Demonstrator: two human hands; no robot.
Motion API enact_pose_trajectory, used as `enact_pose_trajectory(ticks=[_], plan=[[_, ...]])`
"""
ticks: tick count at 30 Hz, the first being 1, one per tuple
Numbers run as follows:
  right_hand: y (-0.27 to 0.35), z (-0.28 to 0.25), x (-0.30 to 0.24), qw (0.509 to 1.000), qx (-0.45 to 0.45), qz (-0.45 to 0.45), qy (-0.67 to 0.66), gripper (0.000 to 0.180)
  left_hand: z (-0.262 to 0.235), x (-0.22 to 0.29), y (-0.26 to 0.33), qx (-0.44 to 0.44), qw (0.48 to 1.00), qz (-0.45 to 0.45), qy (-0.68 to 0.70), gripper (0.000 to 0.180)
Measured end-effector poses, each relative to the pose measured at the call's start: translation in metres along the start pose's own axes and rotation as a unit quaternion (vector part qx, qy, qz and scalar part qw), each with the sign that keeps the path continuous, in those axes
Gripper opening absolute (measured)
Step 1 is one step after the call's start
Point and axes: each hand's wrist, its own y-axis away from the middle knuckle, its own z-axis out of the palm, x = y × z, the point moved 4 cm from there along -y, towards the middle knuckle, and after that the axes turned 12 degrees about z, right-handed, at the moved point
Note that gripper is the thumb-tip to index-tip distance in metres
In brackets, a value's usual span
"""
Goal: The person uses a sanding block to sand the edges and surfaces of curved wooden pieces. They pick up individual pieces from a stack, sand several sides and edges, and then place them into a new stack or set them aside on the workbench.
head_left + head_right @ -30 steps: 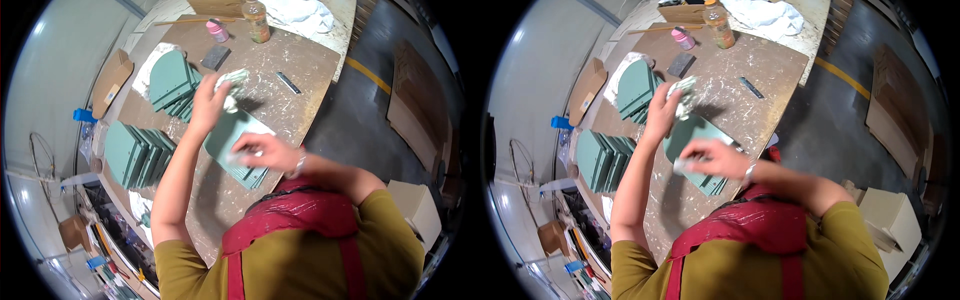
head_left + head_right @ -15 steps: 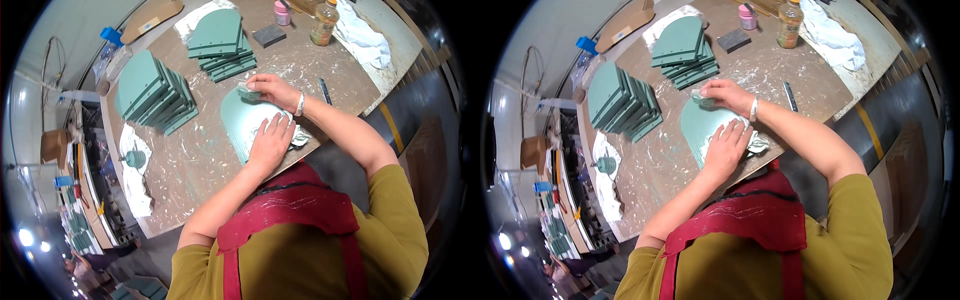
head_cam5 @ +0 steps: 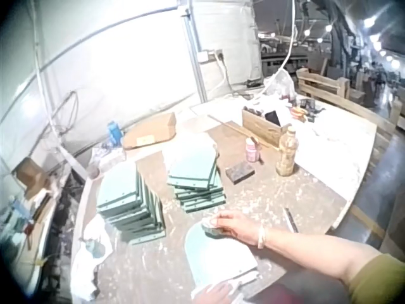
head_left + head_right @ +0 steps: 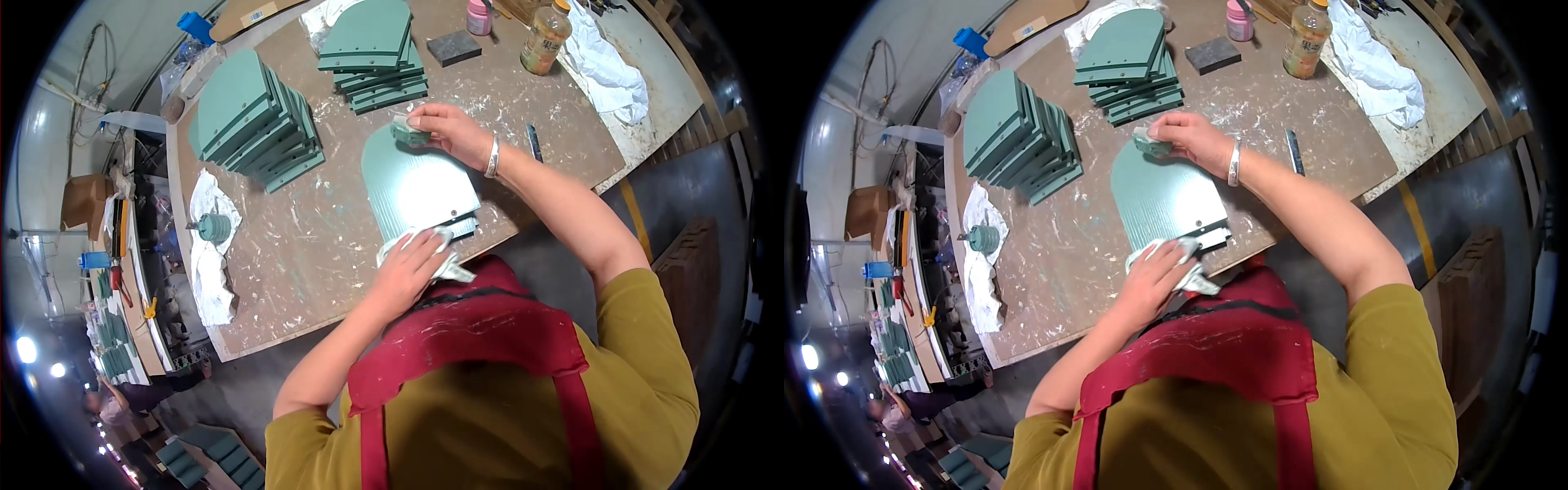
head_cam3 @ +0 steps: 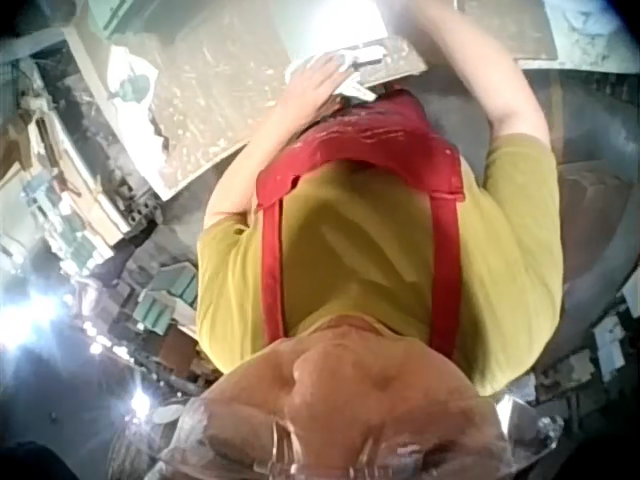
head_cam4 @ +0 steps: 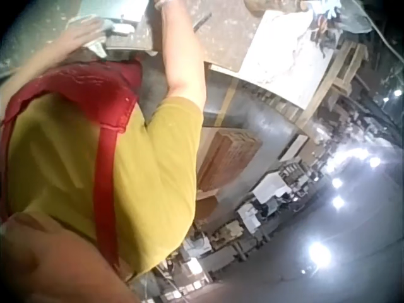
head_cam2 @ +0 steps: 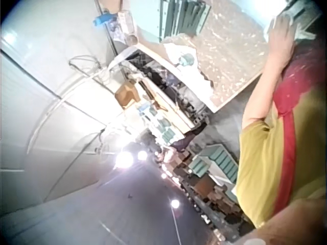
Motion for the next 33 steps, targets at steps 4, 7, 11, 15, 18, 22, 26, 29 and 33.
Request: enact_pose_trajectory(ticks=[4, 7, 11, 15, 18, 22, 26, 29, 33], plan=[[0.0, -0.006, 0.005, 1.0, 0.012, -0.011, 0.007, 0.012, -0.037, -0.012, 0.012, 0.143, 0.979, -0.145, -0.008, 0.047], [0.001, -0.003, 0.002, 1.0, -0.001, -0.015, 0.009, 0.018, -0.024, -0.023, -0.016, 0.054, 0.995, -0.049, -0.067, 0.048], [-0.003, -0.006, 0.006, 0.999, 0.005, -0.013, 0.045, 0.017, -0.022, -0.045, 0.049, 0.102, 0.98, -0.166, -0.031, 0.047], [0.009, 0.006, 0.0, 0.998, 0.042, -0.032, 0.027, 0.015, -0.03, -0.079, 0.103, 0.133, 0.912, -0.386, 0.039, 0.046], [0.045, 0.007, -0.007, 0.987, 0.136, -0.084, 0.026, 0.019, -0.073, -0.067, 0.076, 0.031, 0.884, -0.288, -0.367, 0.045], [0.098, -0.019, 0.008, 0.971, 0.156, -0.154, -0.096, 0.024, -0.092, -0.054, 0.047, 0.128, 0.896, -0.415, -0.094, 0.039], [0.115, -0.016, 0.04, 0.955, 0.147, -0.13, -0.223, 0.021, -0.057, -0.055, 0.034, 0.11, 0.883, -0.443, 0.106, 0.045], [0.106, 0.001, 0.059, 0.965, 0.14, -0.136, -0.177, 0.026, -0.022, -0.056, 0.035, 0.117, 0.885, -0.44, 0.096, 0.047], [0.111, 0.002, 0.051, 0.972, 0.12, -0.073, -0.19, 0.026, -0.014, -0.068, 0.053, 0.217, 0.782, -0.494, 0.311, 0.037]])
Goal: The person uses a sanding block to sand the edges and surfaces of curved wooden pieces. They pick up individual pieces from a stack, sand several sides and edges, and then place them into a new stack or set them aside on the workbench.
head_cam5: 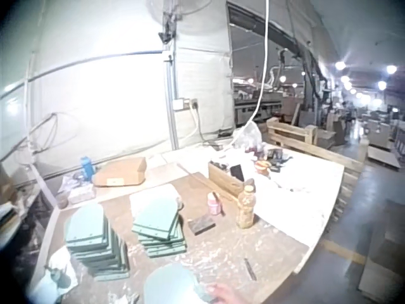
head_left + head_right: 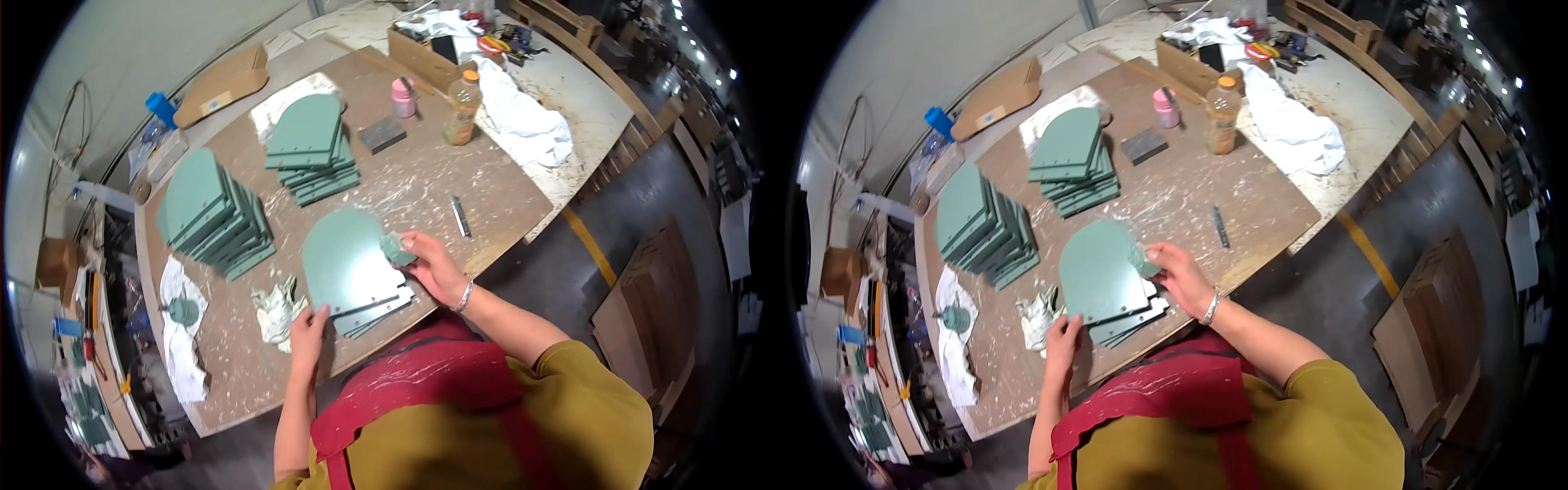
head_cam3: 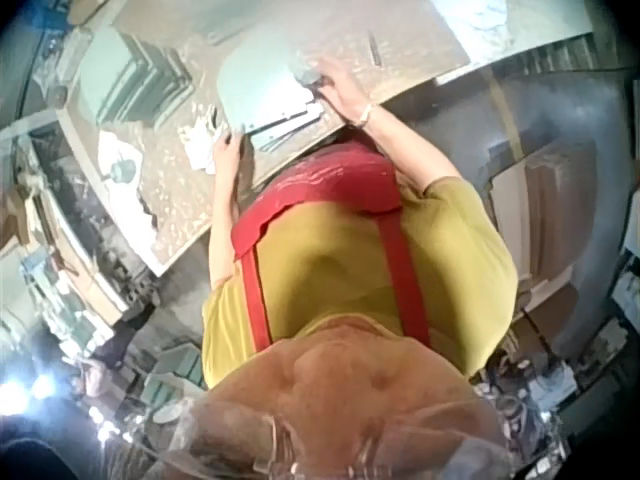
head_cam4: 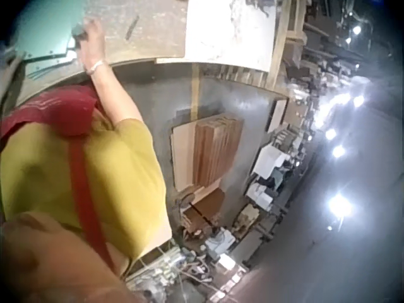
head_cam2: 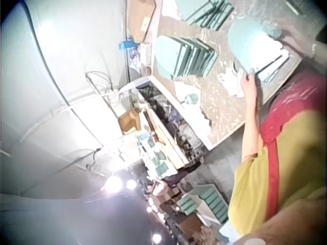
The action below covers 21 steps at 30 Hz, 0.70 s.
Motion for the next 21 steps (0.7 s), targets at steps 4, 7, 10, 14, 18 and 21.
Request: enact_pose_trajectory(ticks=[4, 7, 10, 14, 18, 21], plan=[[0.011, -0.02, -0.022, 0.999, 0.03, -0.015, -0.004, 0.025, -0.011, 0.056, -0.003, 0.098, 0.983, -0.011, 0.153, 0.022], [0.014, -0.03, -0.042, 0.997, 0.04, -0.048, -0.046, 0.024, -0.016, 0.105, -0.025, 0.138, 0.97, 0.165, 0.11, 0.017], [0.01, -0.027, -0.05, 0.995, 0.048, -0.055, -0.068, 0.022, 0.008, 0.151, -0.019, 0.124, 0.923, 0.349, -0.106, 0.029], [-0.001, -0.043, -0.053, 0.986, 0.058, -0.079, -0.133, 0.019, 0.071, 0.151, 0.015, -0.012, 0.736, 0.567, -0.369, 0.039], [0.006, -0.031, -0.064, 0.995, 0.059, -0.075, -0.001, 0.022, 0.091, 0.095, 0.017, -0.058, 0.691, 0.579, -0.429, 0.043], [0.002, -0.015, -0.062, 0.981, 0.111, -0.036, 0.156, 0.026, 0.09, 0.068, 0.017, -0.129, 0.742, 0.529, -0.392, 0.052]])
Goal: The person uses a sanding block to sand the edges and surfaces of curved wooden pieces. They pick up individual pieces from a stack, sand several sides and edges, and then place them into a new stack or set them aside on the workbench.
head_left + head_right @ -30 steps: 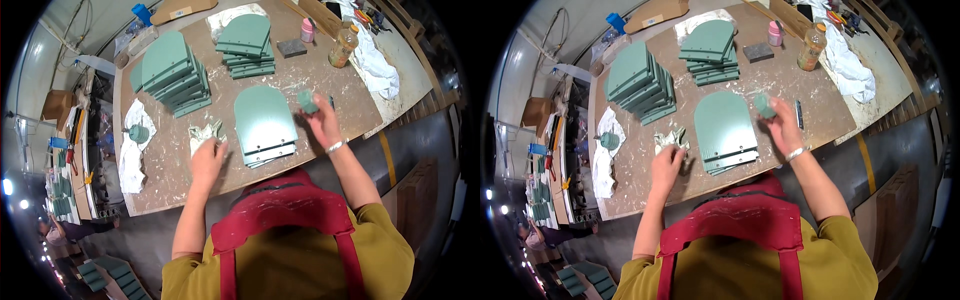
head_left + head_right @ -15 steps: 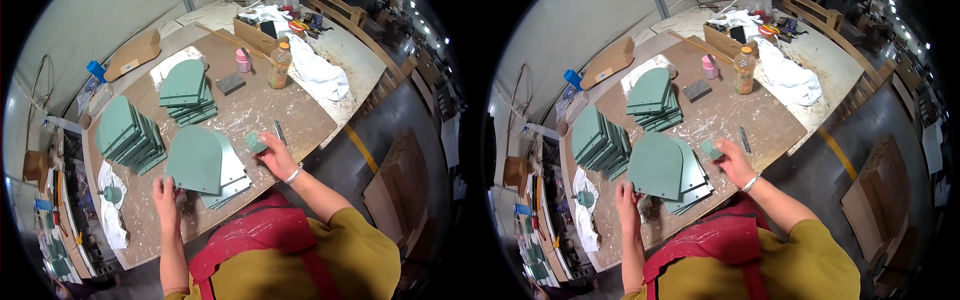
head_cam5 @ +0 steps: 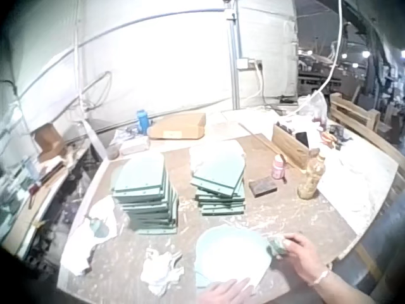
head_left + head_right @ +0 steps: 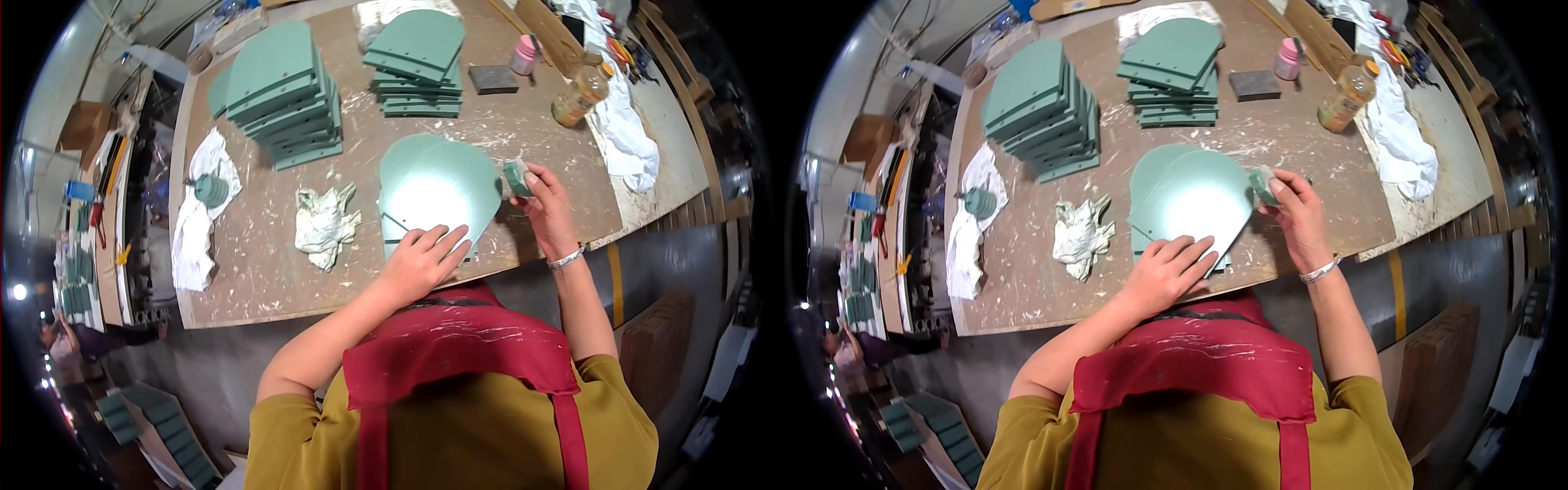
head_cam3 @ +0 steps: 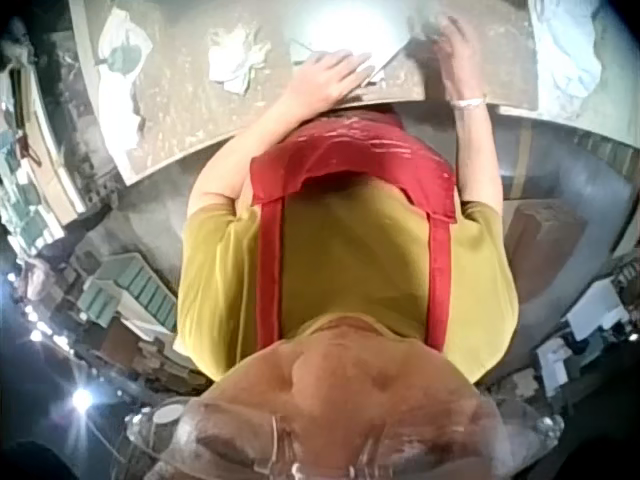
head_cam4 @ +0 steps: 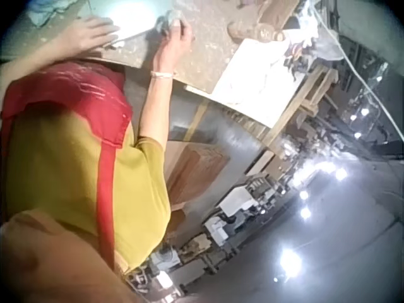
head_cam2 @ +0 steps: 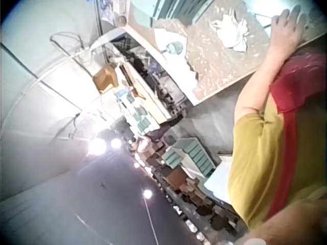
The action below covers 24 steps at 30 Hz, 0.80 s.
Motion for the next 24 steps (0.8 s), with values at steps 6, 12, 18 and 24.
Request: enact_pose_trajectory(ticks=[6, 12, 18, 24], plan=[[-0.01, 0.094, -0.031, 0.844, -0.1, -0.238, 0.47, 0.027, 0.016, -0.011, 0.005, -0.012, 0.997, -0.071, 0.008, 0.069], [-0.012, 0.168, 0.01, 0.701, -0.159, -0.35, 0.6, 0.022, 0.028, -0.017, 0.009, 0.022, 0.996, -0.073, 0.048, 0.064], [-0.017, 0.183, 0.028, 0.665, -0.186, -0.335, 0.642, 0.025, 0.035, -0.018, 0.011, 0.034, 0.995, -0.083, 0.039, 0.066], [-0.01, 0.185, 0.02, 0.662, -0.174, -0.337, 0.646, 0.018, 0.033, -0.017, 0.011, 0.041, 0.995, -0.083, 0.028, 0.068]])
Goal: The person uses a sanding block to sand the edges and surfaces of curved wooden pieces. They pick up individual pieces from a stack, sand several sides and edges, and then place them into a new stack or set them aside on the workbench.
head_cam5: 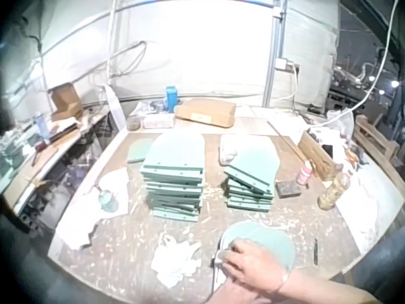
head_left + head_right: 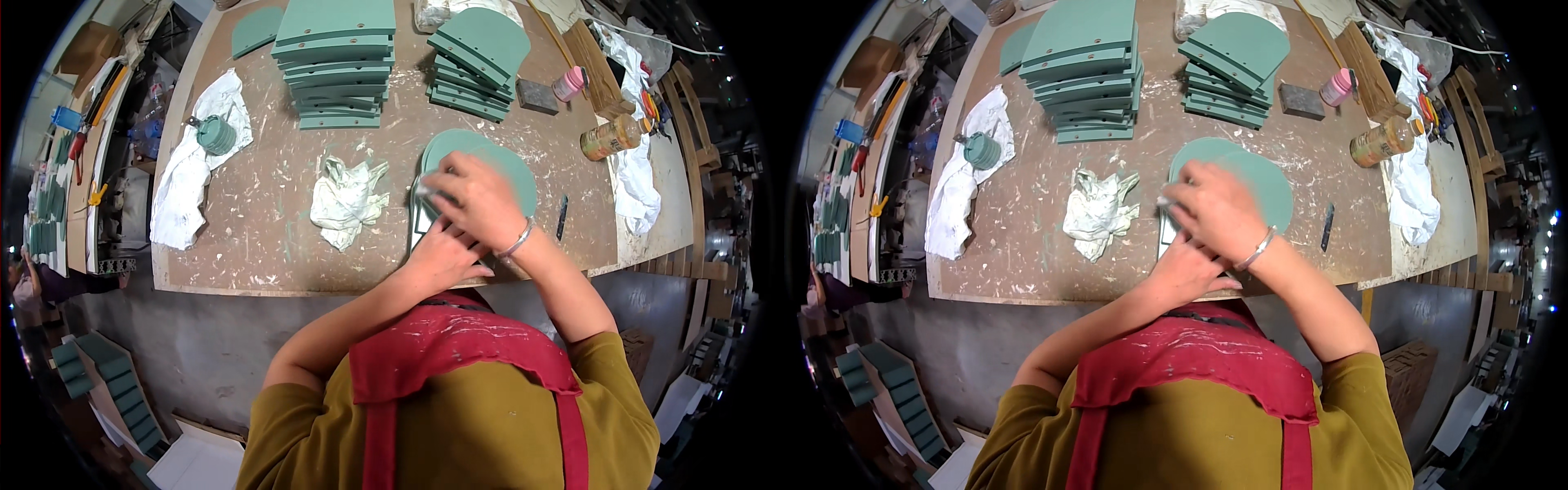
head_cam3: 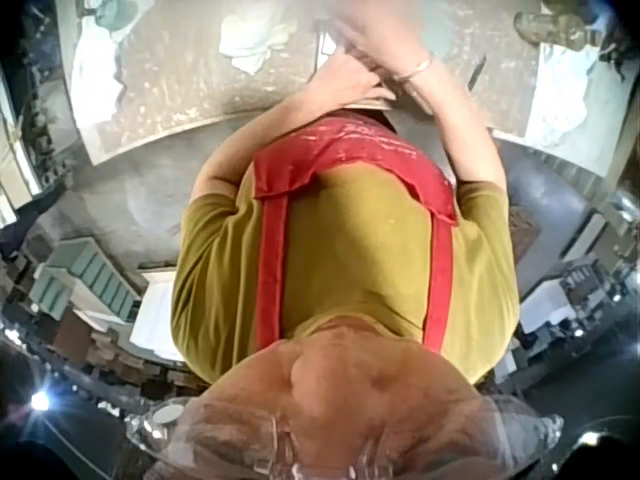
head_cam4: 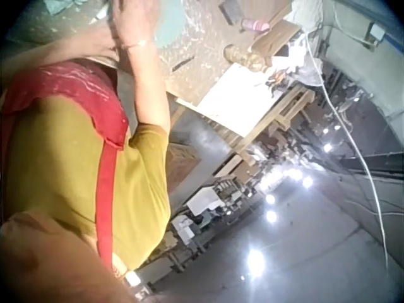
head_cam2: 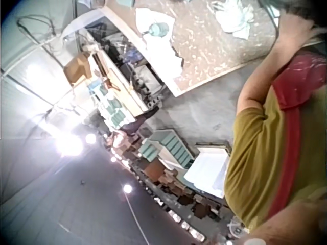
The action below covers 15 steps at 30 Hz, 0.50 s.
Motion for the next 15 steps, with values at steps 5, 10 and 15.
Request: enact_pose_trajectory(ticks=[5, 10, 15], plan=[[-0.001, 0.011, 0.007, 1.0, 0.005, -0.013, -0.005, 0.017, -0.002, -0.003, 0.0, -0.015, 0.999, -0.03, 0.018, 0.066], [-0.006, -0.004, 0.033, 0.997, 0.075, 0.024, 0.021, 0.025, -0.009, 0.002, -0.005, 0.006, 1.0, -0.002, 0.026, 0.063], [0.002, 0.008, -0.003, 1.0, 0.013, -0.027, -0.006, 0.014, -0.005, -0.004, -0.005, 0.006, 0.99, -0.073, 0.118, 0.064]])
